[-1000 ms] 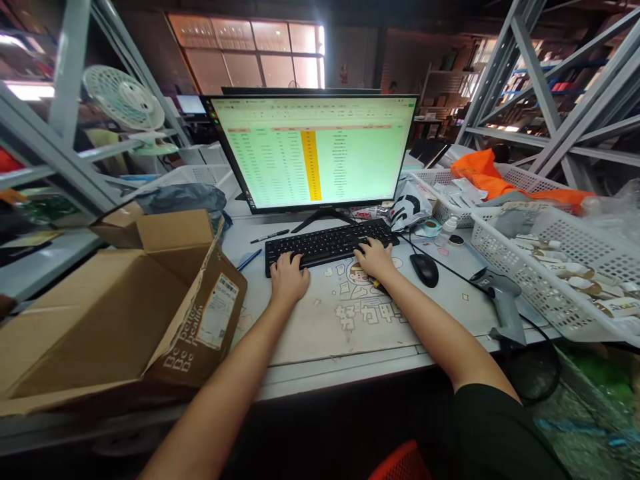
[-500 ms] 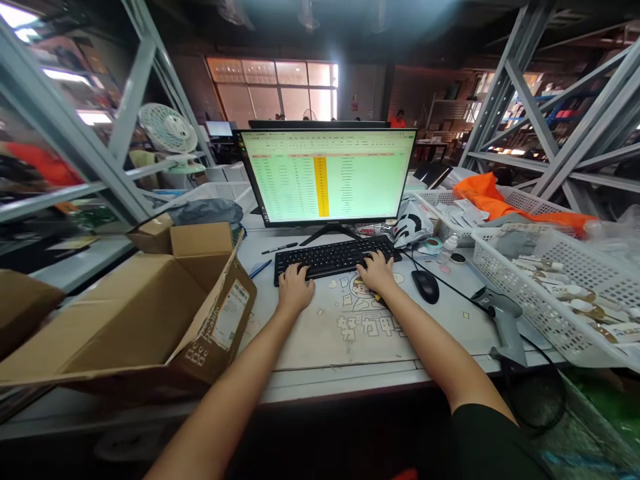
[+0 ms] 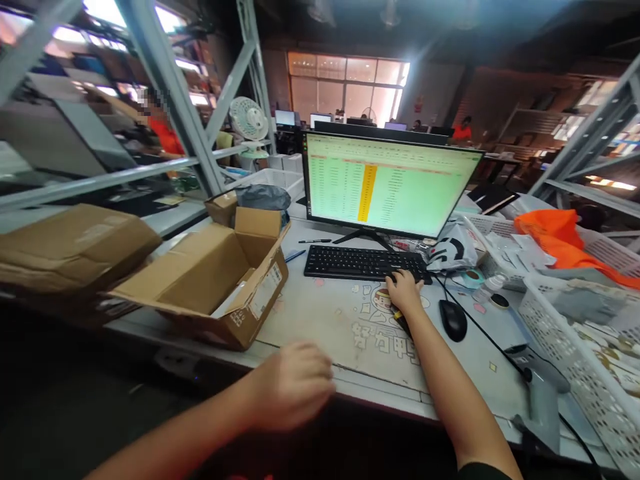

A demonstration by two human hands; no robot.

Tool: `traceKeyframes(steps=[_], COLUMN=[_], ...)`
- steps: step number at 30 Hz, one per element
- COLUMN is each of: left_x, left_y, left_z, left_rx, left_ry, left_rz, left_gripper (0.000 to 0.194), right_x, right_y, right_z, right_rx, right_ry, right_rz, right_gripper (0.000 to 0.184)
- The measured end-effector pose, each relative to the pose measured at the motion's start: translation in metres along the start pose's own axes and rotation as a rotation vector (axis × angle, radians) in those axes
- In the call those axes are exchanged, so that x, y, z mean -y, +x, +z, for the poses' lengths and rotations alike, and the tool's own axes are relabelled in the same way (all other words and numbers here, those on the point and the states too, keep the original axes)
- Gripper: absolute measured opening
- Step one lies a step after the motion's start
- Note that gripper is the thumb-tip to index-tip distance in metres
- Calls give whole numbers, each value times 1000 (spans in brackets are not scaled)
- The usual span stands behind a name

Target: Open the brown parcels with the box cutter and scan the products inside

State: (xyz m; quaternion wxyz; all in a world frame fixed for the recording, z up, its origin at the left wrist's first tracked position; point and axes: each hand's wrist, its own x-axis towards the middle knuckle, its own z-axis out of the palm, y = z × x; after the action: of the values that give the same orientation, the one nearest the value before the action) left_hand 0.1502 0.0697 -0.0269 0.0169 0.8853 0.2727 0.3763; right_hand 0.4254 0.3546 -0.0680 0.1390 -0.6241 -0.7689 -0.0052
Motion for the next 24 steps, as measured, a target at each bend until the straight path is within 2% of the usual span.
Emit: traceKeyframes(steps=[2,3,4,6,7,8,9,11,12,14,17,19,21,24], left_x=[-25,-24,-14,23,46,67,84,98,95,73,33,22,30,62], left_y=[-7,-7,-5,1,4,7,8,6,2,-11,-39,-58,-70,-76], left_z=[-61,-93,-123,-173,-189,-199,-202,-194,-185,-165,-140,-128,-117,-104], left_rx=[37,56,89,209,335,522,718,966,1031,1041,961,878,640,160], left_ry=[96,180,288,468,504,457,346,250,232,192,62,65,51,-2], left_rz=[-28,-113,-269,-640,-826,-977,-1052,-1139,-1154,-1158,-1142,-1118,-1124,-1238], left_gripper=[16,21,27,41,47,49,46,41,40,44,56,67,65,42], right_x=[-3,-5,-6,-10,-11,-12,-13,-15,-15,-17,-18,-17,-17,-15], right_y=[1,1,1,2,2,2,2,1,1,1,1,2,2,1], right_z=[0,0,0,0,0,-1,-1,-1,-1,0,2,3,2,-1], right_rx=[-31,-52,-74,-104,-113,-117,-118,-120,-122,-121,-104,-78,-52,-35], right_ry=[41,70,98,141,153,161,164,161,159,164,194,208,216,223], right_rz=[-15,-21,-23,-24,-25,-29,-32,-43,-48,-59,-62,-46,-24,4], right_gripper=[40,39,37,35,34,34,35,36,37,37,37,37,36,36])
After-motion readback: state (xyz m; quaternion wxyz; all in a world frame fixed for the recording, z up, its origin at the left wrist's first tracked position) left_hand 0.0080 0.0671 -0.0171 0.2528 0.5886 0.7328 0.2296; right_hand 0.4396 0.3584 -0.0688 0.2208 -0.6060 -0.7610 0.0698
